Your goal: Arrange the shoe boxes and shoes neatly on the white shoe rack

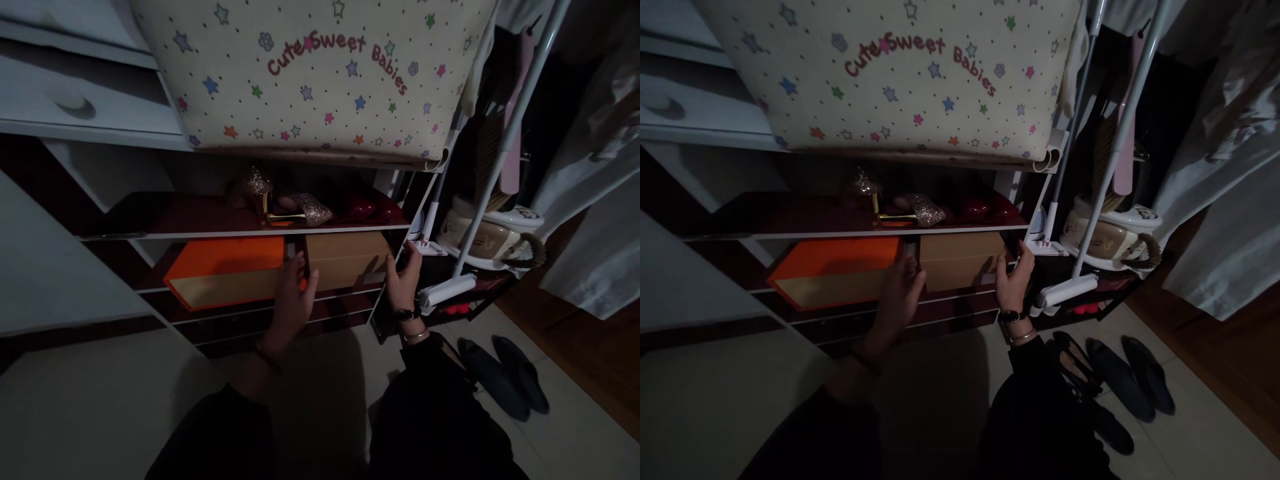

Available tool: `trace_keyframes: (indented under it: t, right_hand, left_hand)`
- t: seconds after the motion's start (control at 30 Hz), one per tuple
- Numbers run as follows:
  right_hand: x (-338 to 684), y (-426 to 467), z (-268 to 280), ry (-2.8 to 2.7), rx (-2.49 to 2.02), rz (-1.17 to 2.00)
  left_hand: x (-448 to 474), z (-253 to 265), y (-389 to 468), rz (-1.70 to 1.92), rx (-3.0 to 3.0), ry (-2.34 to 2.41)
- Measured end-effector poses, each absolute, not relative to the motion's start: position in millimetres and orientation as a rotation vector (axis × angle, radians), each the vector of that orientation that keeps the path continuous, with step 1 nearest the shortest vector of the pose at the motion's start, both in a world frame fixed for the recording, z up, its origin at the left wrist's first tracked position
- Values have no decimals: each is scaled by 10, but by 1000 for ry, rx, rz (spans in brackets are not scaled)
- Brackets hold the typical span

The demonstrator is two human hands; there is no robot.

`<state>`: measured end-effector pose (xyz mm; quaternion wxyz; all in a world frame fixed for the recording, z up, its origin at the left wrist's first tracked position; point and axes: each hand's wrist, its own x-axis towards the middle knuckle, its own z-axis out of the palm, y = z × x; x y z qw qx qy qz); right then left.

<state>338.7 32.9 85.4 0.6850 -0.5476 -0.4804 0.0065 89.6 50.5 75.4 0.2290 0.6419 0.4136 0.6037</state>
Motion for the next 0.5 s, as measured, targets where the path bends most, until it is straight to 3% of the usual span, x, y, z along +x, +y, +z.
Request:
trace_keyframes:
  t: [0.1, 0.2, 0.33, 0.5]
  right_hand:
    - [3150, 314, 1210, -1301, -1104, 134]
    - [2807, 552, 1539, -1380, -996, 681]
    - [2417, 1022, 1826, -1177, -1027, 1199]
    - [2189, 1324, 1895, -1126, -1115, 1325]
  left_hand:
    - [645, 1163, 557, 1937, 1828, 1274]
    - [350, 1648, 886, 2085, 1647, 1344]
    - [110, 2121, 1400, 1853, 1595, 1642]
    - [211, 2308, 1645, 1514, 1693, 1911]
